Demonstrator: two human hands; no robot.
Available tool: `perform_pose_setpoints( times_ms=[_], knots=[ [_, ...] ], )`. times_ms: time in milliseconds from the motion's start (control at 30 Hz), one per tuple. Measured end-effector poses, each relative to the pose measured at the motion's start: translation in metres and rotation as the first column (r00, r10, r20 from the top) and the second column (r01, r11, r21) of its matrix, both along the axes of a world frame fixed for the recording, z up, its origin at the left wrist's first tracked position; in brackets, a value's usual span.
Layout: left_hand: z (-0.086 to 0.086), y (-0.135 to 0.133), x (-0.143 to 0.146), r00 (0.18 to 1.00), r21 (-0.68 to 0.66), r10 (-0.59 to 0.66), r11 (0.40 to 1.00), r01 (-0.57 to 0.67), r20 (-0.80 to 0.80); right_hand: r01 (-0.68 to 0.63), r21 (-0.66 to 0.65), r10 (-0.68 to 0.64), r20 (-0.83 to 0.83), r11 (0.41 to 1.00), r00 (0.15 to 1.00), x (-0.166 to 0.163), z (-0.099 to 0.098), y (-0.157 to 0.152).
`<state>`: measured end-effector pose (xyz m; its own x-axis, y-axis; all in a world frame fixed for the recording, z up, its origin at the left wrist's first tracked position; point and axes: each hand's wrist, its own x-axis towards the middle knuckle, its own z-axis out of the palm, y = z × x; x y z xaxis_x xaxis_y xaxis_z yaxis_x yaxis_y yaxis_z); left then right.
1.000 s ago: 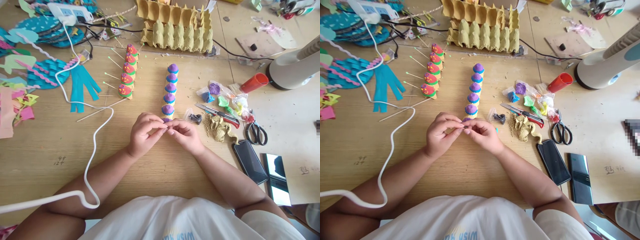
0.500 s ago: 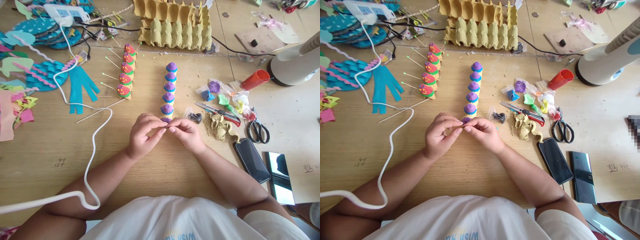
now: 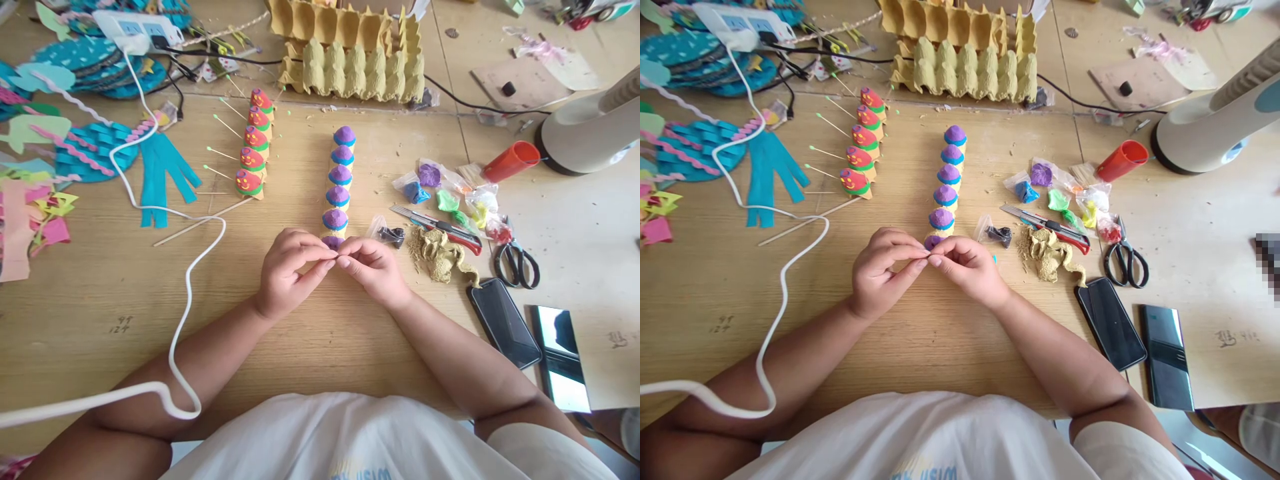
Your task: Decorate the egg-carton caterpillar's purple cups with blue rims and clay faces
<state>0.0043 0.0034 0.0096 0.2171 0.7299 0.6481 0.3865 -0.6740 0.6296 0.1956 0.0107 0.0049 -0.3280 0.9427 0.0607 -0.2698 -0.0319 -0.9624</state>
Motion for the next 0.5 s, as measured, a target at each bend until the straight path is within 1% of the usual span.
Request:
perform_pose_setpoints(
  times_ms=[200,400,500],
  knots=[
    [-0.0017,-0.0004,-0.0001,0.999,-0.05,0.04,0.998,-0.039,0.027,0.018,-0.015,-0.018,-0.008,1.0,1.0,0.001,-0.0017,-0.0011],
    [-0.0036,0.0002,-0.0005,0.997,-0.08,0.07,0.994,-0.067,0.031,0.074,0.015,-0.075,0.066,0.997,0.995,0.0014,-0.0043,0.0003],
    [-0.0038,0.0,-0.0003,0.996,-0.085,0.078,0.994,-0.075,0.034,0.091,-0.008,-0.09,0.084,0.996,0.992,0.0012,-0.0052,0.0021]
  ],
)
